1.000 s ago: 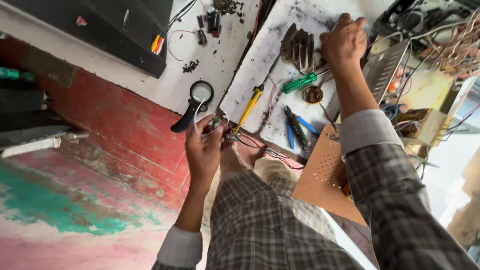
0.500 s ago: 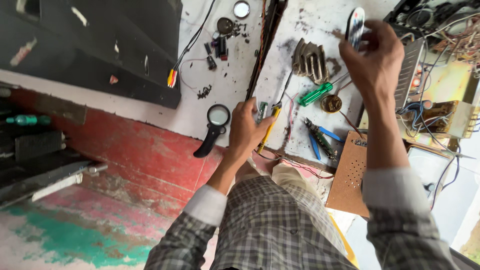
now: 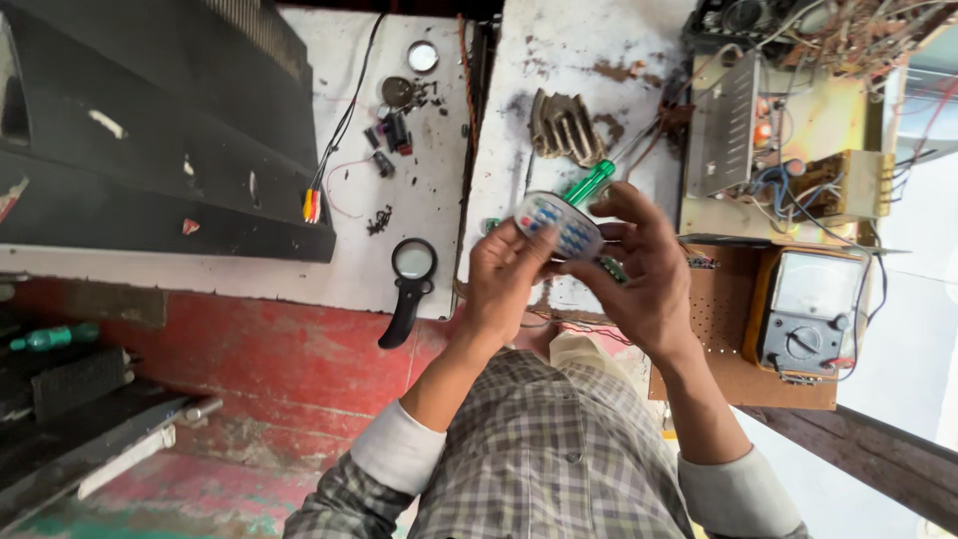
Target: The person works on a disassembled television, connecting wires to a circuit board and testing connections with a multimeter. They retrieve a small electronic component from a shelf and integrate it into the wiring setup.
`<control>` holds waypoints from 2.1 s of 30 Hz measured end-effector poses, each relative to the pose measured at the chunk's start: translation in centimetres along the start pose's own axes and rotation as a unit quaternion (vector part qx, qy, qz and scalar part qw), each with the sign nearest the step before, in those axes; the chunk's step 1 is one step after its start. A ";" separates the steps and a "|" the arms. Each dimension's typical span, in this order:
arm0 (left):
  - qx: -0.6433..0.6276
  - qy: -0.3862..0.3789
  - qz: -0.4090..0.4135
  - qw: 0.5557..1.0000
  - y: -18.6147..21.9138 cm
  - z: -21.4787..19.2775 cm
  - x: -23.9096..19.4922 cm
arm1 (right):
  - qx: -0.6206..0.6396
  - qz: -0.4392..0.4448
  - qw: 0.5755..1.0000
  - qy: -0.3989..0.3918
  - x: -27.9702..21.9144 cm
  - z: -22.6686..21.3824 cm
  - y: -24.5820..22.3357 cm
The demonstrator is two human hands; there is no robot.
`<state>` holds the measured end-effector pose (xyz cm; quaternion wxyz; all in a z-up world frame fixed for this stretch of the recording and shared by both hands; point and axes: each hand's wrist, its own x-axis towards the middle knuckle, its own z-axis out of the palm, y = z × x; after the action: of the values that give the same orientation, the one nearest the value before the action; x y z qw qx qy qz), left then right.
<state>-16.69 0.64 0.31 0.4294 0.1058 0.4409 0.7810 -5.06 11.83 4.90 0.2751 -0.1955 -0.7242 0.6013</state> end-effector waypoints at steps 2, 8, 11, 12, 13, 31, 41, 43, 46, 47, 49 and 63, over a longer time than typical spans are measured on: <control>-0.027 0.006 -0.020 0.999 0.0 0.1 0.6 | 0.177 0.030 0.981 0.072 -0.6 -0.6 0.9; -0.034 -0.020 -0.015 0.999 -1.0 0.5 0.5 | 0.338 0.163 0.915 0.147 -2.6 -0.6 3.4; -0.032 -0.019 -0.012 0.999 -0.8 1.0 0.2 | 0.171 0.118 0.966 0.153 -2.7 0.1 2.9; -0.030 -0.015 -0.010 0.999 -0.6 1.2 0.1 | 0.030 0.057 0.985 0.159 -2.7 0.3 2.3; -0.065 -0.027 -0.021 0.997 -0.3 1.3 0.0 | -0.112 -0.003 0.981 0.161 -3.0 0.5 1.6; -0.043 -0.101 0.121 0.987 -0.7 3.8 -0.3 | 0.317 0.162 0.916 0.184 -3.6 0.6 4.9; 0.143 -0.097 0.219 0.960 -2.4 4.5 0.0 | 0.360 0.186 0.893 0.197 -3.8 0.5 8.2; 0.151 -0.096 0.216 0.960 -2.4 4.7 0.2 | 0.391 0.205 0.875 0.198 -3.6 0.4 7.8; 0.146 -0.108 0.209 0.961 -2.6 4.6 0.8 | 0.394 0.226 0.869 0.197 -3.2 0.0 7.5; 0.145 -0.113 0.204 0.961 -2.6 4.6 0.9 | 0.388 0.235 0.869 0.196 -3.2 -0.2 7.4; 0.148 -0.114 0.203 0.961 -2.9 4.7 1.0 | 0.377 0.220 0.875 0.208 -3.0 -0.2 7.7; 0.244 -0.072 0.254 0.933 -2.4 6.4 1.8 | 0.400 0.123 0.881 0.220 -2.5 -0.2 8.0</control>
<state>-12.87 6.40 1.79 0.2078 0.3719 0.5443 0.7227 -3.39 12.04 -3.27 0.4065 -0.2836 -0.3128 0.8103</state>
